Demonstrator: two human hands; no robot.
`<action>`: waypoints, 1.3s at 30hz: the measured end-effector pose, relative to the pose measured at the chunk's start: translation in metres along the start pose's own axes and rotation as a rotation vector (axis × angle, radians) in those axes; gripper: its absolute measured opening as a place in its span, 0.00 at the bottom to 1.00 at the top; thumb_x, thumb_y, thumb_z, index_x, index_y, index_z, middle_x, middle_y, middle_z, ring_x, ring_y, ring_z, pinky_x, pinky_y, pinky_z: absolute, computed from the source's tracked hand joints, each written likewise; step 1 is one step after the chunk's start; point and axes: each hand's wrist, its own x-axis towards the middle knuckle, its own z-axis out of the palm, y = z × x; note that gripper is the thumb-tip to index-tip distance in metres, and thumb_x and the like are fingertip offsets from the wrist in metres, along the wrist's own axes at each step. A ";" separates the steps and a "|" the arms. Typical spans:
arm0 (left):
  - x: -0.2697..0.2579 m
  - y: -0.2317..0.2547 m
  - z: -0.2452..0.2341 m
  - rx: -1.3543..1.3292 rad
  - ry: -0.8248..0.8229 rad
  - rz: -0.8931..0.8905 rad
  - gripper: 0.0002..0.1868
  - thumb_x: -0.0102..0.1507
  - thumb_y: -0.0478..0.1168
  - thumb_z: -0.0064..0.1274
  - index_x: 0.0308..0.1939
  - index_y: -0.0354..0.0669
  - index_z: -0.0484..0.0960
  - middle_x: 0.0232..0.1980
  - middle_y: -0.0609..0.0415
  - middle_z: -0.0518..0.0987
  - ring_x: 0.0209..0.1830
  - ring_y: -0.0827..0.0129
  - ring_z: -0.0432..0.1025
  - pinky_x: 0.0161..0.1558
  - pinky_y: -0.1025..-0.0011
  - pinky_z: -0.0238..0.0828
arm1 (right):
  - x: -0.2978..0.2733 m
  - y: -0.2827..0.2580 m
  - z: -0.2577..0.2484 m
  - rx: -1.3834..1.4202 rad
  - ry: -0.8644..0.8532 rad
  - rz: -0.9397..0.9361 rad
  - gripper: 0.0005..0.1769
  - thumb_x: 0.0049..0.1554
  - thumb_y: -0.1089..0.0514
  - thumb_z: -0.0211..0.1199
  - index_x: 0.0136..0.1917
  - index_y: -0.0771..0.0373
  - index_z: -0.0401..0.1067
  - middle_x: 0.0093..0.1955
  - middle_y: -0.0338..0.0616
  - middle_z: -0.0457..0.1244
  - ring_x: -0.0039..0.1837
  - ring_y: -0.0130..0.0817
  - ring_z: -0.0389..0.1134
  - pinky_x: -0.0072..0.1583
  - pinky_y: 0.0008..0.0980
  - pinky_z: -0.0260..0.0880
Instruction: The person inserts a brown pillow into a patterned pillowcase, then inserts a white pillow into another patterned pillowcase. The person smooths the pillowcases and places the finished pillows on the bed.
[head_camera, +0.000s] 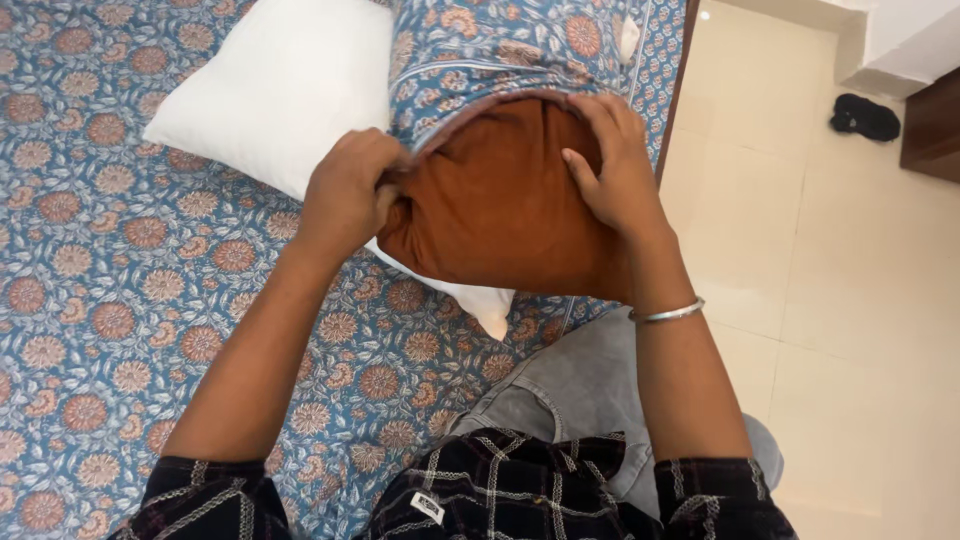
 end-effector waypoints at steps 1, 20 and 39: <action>0.005 0.001 -0.007 -0.016 -0.018 0.118 0.14 0.50 0.28 0.60 0.39 0.43 0.79 0.46 0.51 0.78 0.53 0.51 0.71 0.54 0.59 0.69 | 0.000 0.005 0.004 0.004 -0.031 0.009 0.33 0.56 0.64 0.74 0.71 0.57 0.65 0.63 0.47 0.61 0.68 0.52 0.60 0.72 0.48 0.58; 0.015 0.067 0.054 0.166 0.153 -0.131 0.10 0.68 0.41 0.61 0.49 0.47 0.76 0.45 0.49 0.78 0.37 0.53 0.77 0.37 0.60 0.73 | -0.026 -0.021 0.031 -0.116 0.348 -0.002 0.21 0.57 0.60 0.74 0.58 0.61 0.66 0.58 0.49 0.60 0.64 0.48 0.61 0.68 0.48 0.56; 0.018 0.120 0.079 0.506 -0.316 0.024 0.68 0.36 0.65 0.74 0.76 0.52 0.59 0.78 0.42 0.53 0.76 0.44 0.50 0.64 0.33 0.52 | 0.004 -0.004 0.025 -0.021 0.336 -0.012 0.11 0.58 0.65 0.68 0.52 0.65 0.68 0.52 0.51 0.64 0.56 0.51 0.64 0.59 0.45 0.65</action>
